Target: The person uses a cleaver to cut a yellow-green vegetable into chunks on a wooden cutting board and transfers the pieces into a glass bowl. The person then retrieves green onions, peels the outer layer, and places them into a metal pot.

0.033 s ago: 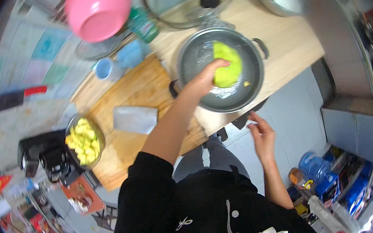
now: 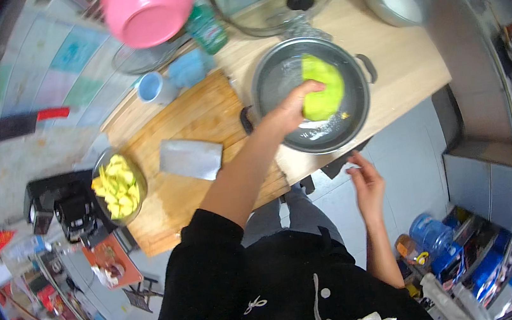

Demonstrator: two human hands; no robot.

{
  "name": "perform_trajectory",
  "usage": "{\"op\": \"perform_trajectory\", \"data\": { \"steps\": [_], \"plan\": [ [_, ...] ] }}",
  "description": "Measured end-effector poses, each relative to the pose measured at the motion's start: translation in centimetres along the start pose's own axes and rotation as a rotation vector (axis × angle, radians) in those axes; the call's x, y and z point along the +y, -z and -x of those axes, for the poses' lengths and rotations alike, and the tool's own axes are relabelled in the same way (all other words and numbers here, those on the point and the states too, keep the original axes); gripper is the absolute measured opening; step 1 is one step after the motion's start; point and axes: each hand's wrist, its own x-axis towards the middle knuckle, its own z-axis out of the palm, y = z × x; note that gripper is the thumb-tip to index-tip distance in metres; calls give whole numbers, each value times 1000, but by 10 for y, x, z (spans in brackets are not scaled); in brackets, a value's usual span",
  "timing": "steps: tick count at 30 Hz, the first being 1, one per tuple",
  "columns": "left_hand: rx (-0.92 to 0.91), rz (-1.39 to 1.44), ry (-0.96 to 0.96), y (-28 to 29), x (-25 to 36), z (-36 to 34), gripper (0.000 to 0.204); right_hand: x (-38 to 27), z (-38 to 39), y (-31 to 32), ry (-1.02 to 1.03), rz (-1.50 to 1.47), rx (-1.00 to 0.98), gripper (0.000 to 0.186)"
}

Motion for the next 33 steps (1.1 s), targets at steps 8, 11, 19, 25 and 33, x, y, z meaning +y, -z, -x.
{"op": "perform_trajectory", "data": {
  "steps": [8,11,19,25,33],
  "plan": [
    [221,-1097,-356,-38,-31,60,40,-61,-66,-25,15,-245,-264,77],
    [267,-1362,-371,-49,-28,77,37,-72,-76,-51,-106,-342,-164,70],
    [291,-1379,-950,-36,11,148,32,-121,-89,-2,-29,-891,-544,56],
    [420,-1311,-793,15,-9,145,31,-80,-110,-43,-75,-37,-65,78],
    [548,-1557,-686,23,-22,116,32,-115,-200,75,383,-168,-48,70]
  ]
}}
